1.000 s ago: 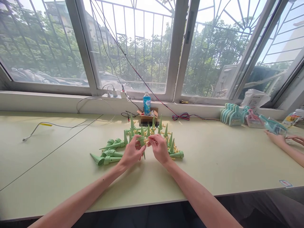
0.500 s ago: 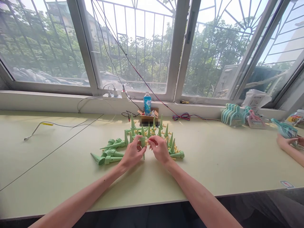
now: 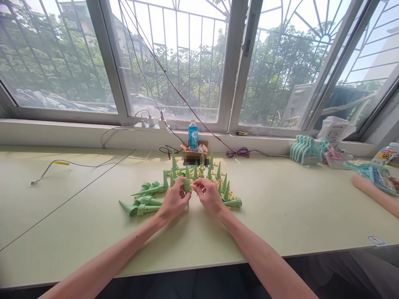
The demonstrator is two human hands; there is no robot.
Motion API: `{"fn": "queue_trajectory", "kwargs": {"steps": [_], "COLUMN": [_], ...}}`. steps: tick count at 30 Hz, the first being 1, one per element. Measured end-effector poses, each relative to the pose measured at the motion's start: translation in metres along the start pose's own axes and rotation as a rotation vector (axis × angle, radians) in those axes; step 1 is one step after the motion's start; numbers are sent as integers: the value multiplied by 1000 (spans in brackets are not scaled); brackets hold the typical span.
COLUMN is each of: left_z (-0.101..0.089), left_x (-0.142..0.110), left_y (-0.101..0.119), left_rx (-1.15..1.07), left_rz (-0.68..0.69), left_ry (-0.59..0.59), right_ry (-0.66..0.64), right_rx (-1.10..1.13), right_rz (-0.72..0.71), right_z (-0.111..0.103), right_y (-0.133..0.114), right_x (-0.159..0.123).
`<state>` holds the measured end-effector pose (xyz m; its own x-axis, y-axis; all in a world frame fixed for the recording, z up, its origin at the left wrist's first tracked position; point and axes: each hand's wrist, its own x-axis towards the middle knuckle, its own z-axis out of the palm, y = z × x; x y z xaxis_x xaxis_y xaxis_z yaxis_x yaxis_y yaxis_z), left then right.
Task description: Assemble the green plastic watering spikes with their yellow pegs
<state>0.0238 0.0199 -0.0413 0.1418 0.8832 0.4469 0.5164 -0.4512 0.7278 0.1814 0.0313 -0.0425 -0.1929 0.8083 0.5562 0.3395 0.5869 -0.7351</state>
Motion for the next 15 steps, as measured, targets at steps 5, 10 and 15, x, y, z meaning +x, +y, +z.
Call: {"fn": "queue_trajectory", "kwargs": {"steps": [5, 10, 15], "left_z": [-1, 0, 0], "left_x": [-1, -1, -1], "left_y": [1, -1, 0], "left_rx": [14, 31, 33], "left_rz": [-5, 3, 2], "left_ry": [-36, -49, -21], "right_ry": [-28, -45, -51], "right_rx": [-30, -81, -36], "right_rz": [28, 82, 84], "right_z": [0, 1, 2], "right_y": [1, 3, 2], "right_x": [0, 0, 0]}}
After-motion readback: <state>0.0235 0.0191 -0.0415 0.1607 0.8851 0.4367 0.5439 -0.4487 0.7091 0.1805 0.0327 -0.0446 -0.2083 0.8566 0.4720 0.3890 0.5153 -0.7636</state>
